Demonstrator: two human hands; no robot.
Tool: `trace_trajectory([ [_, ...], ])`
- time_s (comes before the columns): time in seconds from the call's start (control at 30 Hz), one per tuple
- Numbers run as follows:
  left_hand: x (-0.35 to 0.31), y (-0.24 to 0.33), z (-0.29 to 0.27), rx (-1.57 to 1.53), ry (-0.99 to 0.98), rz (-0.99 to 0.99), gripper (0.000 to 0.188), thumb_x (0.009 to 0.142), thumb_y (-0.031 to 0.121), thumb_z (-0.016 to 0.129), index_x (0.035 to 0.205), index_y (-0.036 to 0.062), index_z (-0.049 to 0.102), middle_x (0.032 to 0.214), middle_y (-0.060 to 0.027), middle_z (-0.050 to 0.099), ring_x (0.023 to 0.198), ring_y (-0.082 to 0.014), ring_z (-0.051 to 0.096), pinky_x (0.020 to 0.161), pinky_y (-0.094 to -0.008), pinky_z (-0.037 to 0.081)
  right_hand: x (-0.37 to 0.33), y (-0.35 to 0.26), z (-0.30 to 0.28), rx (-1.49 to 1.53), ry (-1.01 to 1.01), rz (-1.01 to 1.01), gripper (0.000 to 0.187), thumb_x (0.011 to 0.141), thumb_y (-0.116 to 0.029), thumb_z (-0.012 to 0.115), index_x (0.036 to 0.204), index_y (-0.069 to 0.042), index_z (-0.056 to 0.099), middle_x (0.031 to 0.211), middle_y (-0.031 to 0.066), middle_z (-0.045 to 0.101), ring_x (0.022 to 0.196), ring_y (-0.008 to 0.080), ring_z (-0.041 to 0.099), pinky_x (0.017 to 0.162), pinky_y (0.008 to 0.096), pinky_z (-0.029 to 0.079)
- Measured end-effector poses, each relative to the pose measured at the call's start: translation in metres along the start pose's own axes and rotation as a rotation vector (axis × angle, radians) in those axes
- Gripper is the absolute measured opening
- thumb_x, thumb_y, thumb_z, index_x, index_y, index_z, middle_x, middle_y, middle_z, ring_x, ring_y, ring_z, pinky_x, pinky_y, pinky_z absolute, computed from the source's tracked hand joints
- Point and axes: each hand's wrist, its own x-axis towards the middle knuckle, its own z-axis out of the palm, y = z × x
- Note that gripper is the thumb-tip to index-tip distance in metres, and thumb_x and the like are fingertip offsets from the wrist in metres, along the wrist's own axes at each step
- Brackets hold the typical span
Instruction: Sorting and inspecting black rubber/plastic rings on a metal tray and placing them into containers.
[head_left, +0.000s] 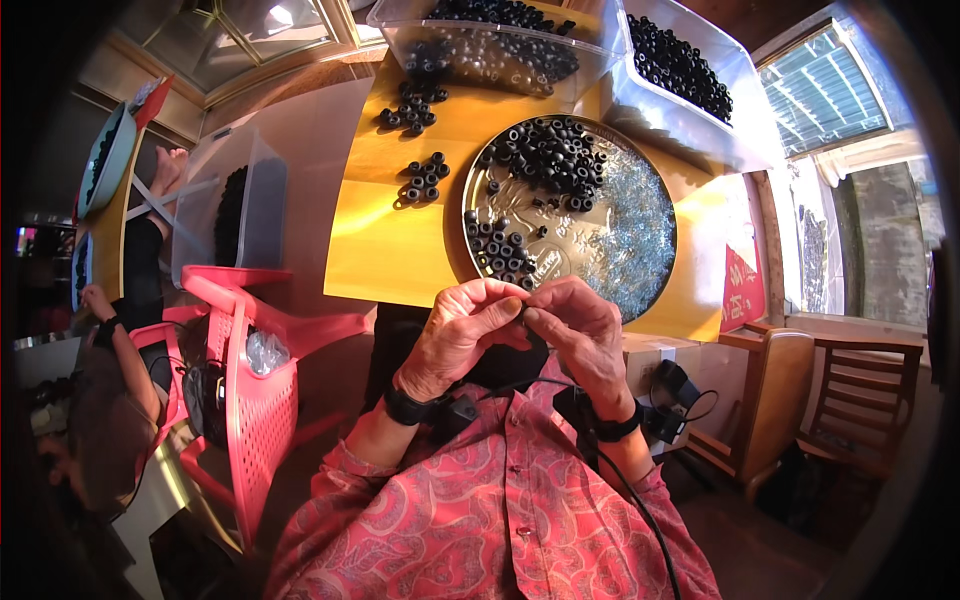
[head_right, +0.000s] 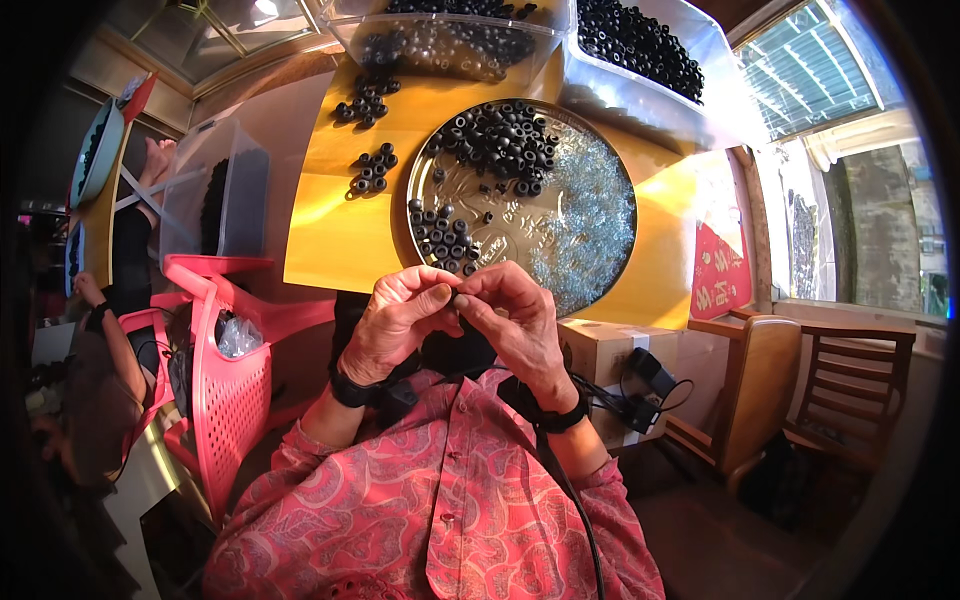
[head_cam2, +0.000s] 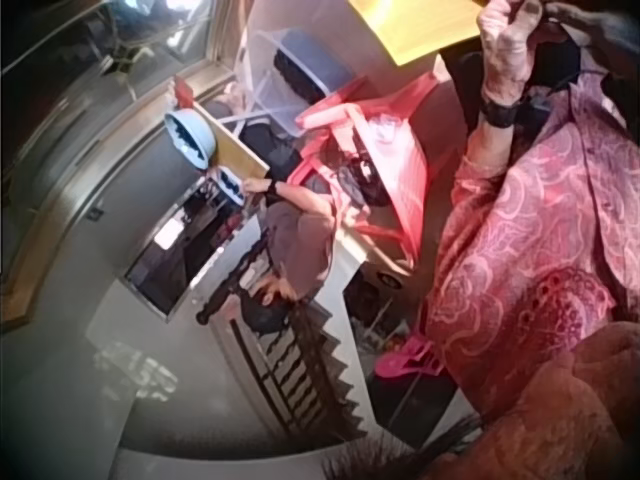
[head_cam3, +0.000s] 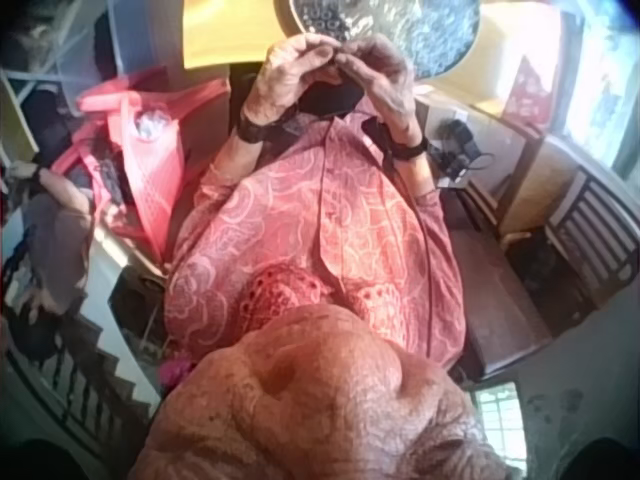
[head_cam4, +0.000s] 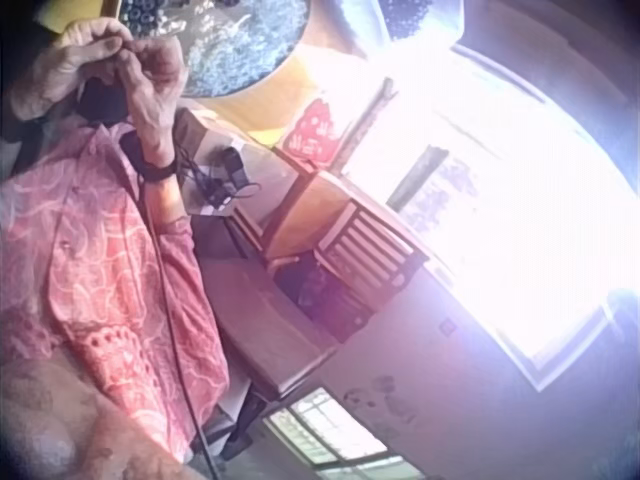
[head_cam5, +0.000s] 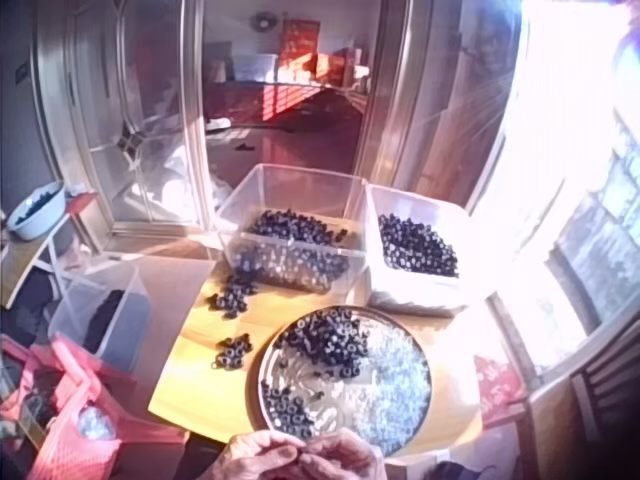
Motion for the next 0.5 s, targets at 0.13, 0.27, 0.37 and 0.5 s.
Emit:
trace_trajectory([
  [0.13,0.0,-0.003,-0.007,-0.076,0.032,0.028,0.022,0.093,0.013,0.061,0.109,-0.0015,0.061,0.088,-0.0099,0.067,0.067,-0.0158,0.066,0.067,-0.0291,0.056,0.014,0.0,0.004,0.056,0.097,0.038,0.012,0.084,0.005,0.065,0.094,-0.001,0.061,0.087,0.0024,0.062,0.075,0.0113,0.062,0.07,0.024,0.05],
  [0.27,0.0,-0.001,-0.009,-0.074,0.032,0.019,0.021,0.093,0.013,0.06,0.108,-0.0021,0.061,0.089,-0.0116,0.067,0.066,-0.0171,0.066,0.066,-0.0281,0.055,0.04,0.014,-0.008,-0.87,0.291,-0.425,0.026,0.076,0.005,0.062,0.1,-0.005,0.064,0.098,0.0107,0.062,0.084,0.0299,0.062,0.073,0.032,0.052],
  [0.37,0.001,0.0,-0.01,-0.078,0.043,0.025,0.021,0.093,0.013,0.06,0.107,-0.0019,0.062,0.089,-0.0118,0.067,0.066,-0.0169,0.066,0.066,-0.0278,0.055,0.054,0.017,-0.008,-1.288,0.252,-0.483,0.043,0.067,0.001,0.062,0.11,-0.006,0.063,0.114,0.0072,0.057,0.104,0.0285,0.054,0.081,0.037,0.05],
  [0.5,0.003,0.0,-0.013,-0.088,0.032,0.026,0.02,0.093,0.013,0.06,0.107,-0.0019,0.062,0.089,-0.012,0.067,0.066,-0.0169,0.066,0.065,-0.0277,0.055,0.059,0.027,-0.009,-1.302,0.193,-0.525,0.042,0.07,0.0,0.062,0.112,-0.004,0.061,0.113,0.0077,0.058,0.099,0.0288,0.055,0.08,0.0363,0.05],
])
